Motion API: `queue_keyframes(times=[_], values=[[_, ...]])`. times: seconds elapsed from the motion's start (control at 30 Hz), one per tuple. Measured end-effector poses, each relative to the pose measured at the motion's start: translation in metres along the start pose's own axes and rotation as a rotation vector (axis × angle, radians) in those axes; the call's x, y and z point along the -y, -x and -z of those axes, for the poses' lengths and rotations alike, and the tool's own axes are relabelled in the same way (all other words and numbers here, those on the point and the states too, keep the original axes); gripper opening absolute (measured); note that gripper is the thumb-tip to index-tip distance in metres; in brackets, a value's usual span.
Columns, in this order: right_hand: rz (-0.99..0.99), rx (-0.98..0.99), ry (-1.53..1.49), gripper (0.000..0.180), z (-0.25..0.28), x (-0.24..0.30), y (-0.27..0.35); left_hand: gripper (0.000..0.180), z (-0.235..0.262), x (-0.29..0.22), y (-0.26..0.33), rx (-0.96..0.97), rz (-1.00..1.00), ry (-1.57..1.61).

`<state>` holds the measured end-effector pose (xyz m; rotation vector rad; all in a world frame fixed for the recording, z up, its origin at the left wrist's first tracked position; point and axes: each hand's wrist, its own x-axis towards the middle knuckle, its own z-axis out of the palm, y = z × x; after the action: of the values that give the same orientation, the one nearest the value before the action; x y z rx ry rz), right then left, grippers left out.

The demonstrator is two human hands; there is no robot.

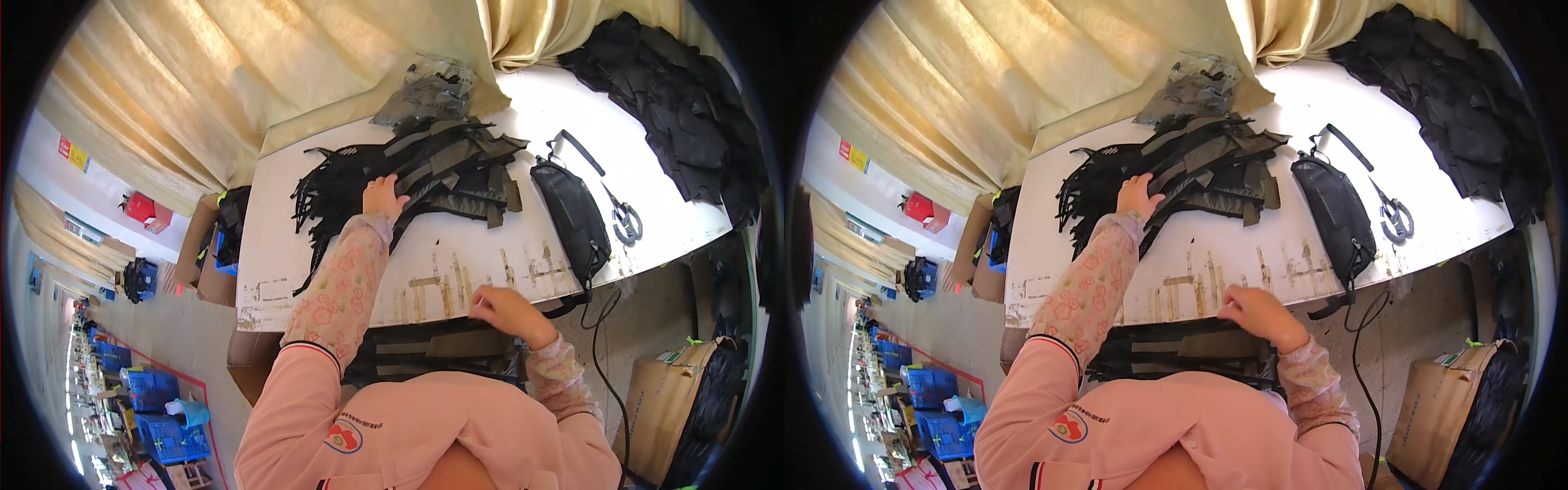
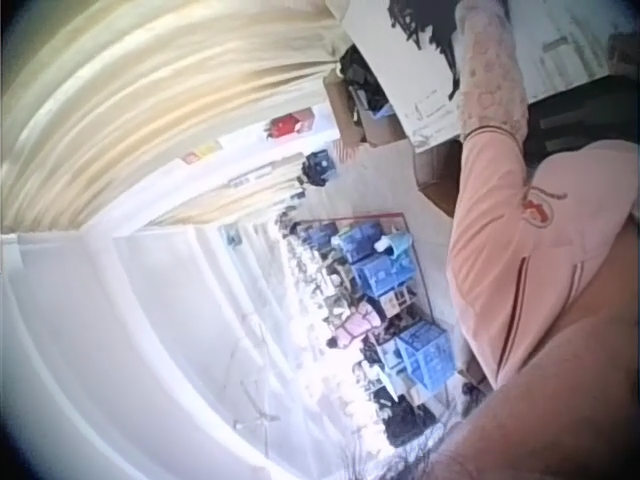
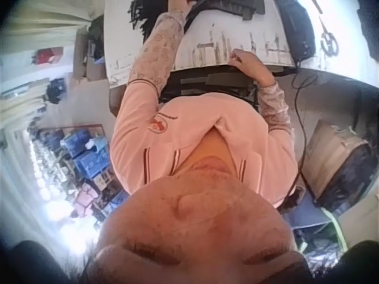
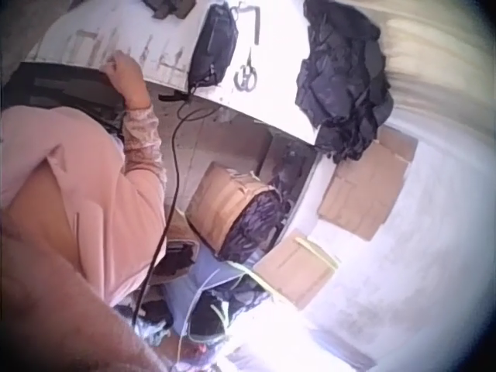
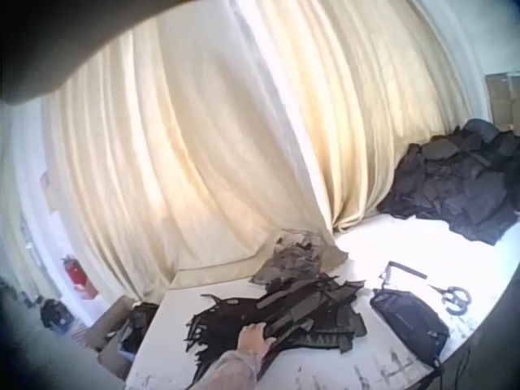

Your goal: Sorting and stacking backpack straps on a work table in a factory setting.

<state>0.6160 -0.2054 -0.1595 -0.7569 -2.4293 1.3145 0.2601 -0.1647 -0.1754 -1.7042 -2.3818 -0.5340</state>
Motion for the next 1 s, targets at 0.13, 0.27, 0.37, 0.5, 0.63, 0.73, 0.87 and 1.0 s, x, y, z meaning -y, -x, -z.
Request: queue_keyframes(times=[0.13,0.27,0.37,0.5,0.63,0.73,0.87,1.0], values=[[-0.033,0.135,-0.178,0.022,0.001,-0.01,-0.001,0.026,0.02,0.001,0.007,-0.092,-0.23,0.079],[-0.266,-0.133,-0.862,0.027,0.007,-0.033,-0.012,0.025,0.069,-0.029,0.046,0.061,-0.234,0.453],[-0.385,-0.23,-1.366,0.028,0.018,-0.023,-0.033,0.024,0.102,-0.03,0.087,0.581,-0.252,0.732],[-0.342,-0.301,-1.618,0.03,-0.003,-0.051,-0.054,0.027,0.102,-0.01,0.132,0.913,-0.217,0.724],[-0.262,-0.4,-1.378,0.033,-0.021,-0.029,-0.048,0.032,0.105,-0.011,0.148,0.986,-0.185,0.52],[-0.218,-0.456,-1.244,0.035,-0.044,-0.005,-0.04,0.031,0.082,-0.048,0.156,0.606,-0.135,0.935],[-0.037,-0.596,-0.757,0.04,-0.056,0.015,-0.028,0.02,0.038,-0.092,0.146,0.586,0.042,1.152],[0.166,-0.759,0.035,0.041,-0.028,0.016,-0.017,0.016,0.04,-0.116,0.148,0.452,0.057,1.073]])
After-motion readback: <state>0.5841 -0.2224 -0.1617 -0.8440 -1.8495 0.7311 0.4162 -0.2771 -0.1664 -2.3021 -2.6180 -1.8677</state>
